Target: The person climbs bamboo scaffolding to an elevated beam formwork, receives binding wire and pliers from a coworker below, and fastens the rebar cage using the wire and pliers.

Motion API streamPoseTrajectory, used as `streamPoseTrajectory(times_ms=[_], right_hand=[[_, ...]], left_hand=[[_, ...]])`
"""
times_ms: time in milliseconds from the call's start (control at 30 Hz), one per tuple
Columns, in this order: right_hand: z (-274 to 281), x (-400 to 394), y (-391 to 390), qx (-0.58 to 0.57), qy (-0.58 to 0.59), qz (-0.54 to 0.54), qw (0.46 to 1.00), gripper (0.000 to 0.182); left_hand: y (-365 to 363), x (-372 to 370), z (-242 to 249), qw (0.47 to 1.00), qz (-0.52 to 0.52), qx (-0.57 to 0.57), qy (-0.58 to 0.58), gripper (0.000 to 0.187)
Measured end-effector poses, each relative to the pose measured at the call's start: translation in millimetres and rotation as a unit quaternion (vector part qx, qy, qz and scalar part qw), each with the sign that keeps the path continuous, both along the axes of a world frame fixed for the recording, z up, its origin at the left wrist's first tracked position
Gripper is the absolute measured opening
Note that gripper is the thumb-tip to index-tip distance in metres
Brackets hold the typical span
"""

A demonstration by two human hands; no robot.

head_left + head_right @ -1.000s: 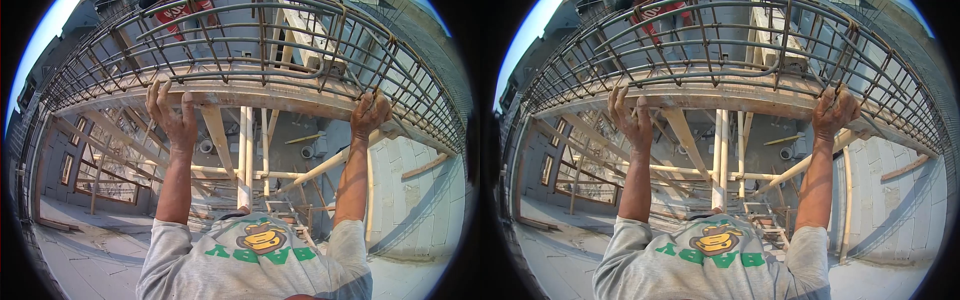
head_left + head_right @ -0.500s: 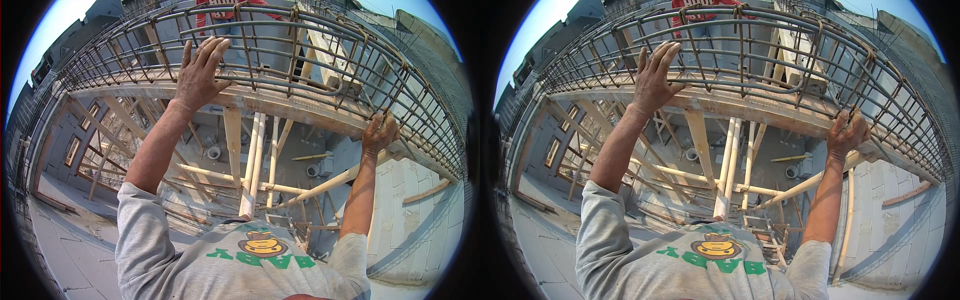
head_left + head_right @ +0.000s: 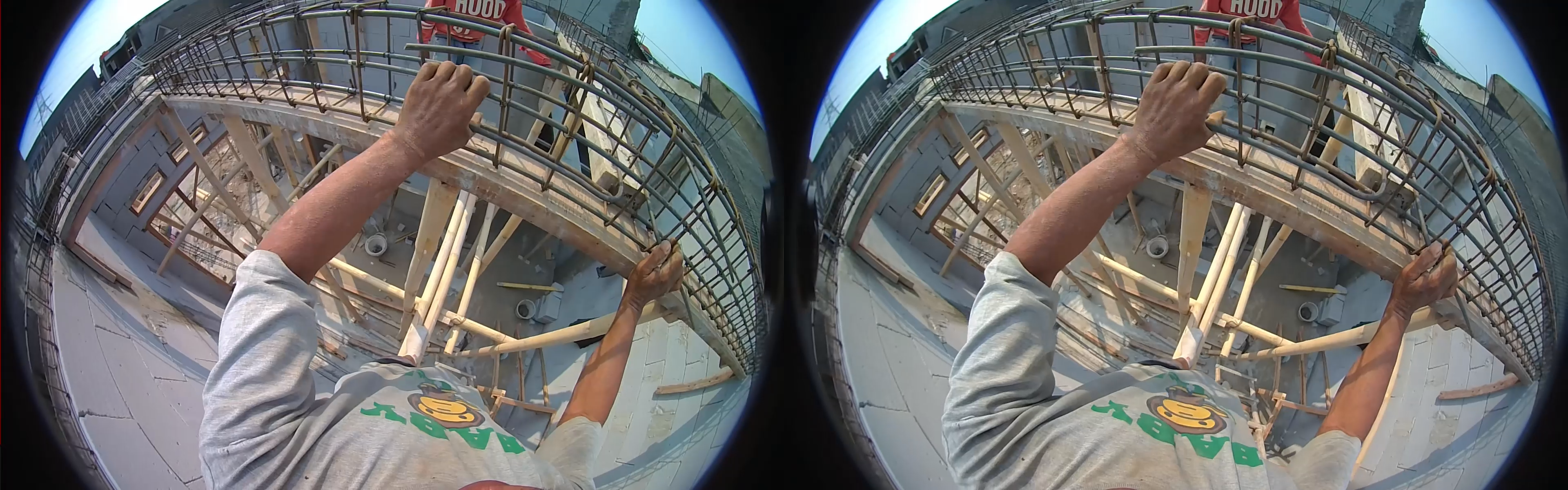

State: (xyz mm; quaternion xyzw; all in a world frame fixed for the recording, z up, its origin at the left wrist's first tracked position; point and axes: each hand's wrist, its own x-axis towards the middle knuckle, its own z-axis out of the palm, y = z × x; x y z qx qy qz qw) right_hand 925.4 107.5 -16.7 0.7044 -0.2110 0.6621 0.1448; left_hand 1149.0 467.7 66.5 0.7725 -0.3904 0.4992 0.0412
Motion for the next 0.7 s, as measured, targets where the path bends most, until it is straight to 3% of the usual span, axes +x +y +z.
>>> streamPoseTrajectory(times_ms=[67, 233, 433, 533, 633, 700], right_hand=[[1, 2, -1, -0.014, -0.010, -0.005, 1.000, 0.036], [1, 1, -1, -0.005, -0.014, 0.004, 1.000, 0.036], [-1, 3, 0, 0.019, -0.005, -0.012, 1.000, 0.033], [8, 0, 9, -0.019, -0.006, -0.016, 1.000, 0.030], [11, -4, 14, 0.013, 0.012, 0.010, 1.000, 0.031], [12, -8, 14, 0.043, 0.023, 0.022, 0.999, 0.030]], left_hand=[[-1, 11, -5, 0.996, -0.068, -0.045, -0.036, 0.032], [-7, 14, -7, 0.994, -0.081, -0.073, -0.031, 0.031], [-9, -6, 6, 0.995, 0.065, 0.052, 0.060, 0.054], [-14, -18, 24, 0.976, 0.089, 0.111, 0.168, 0.068], [-15, -18, 29, 0.970, 0.085, 0.144, 0.174, 0.066], [-10, -11, 29, 0.980, 0.021, 0.152, 0.127, 0.065]])
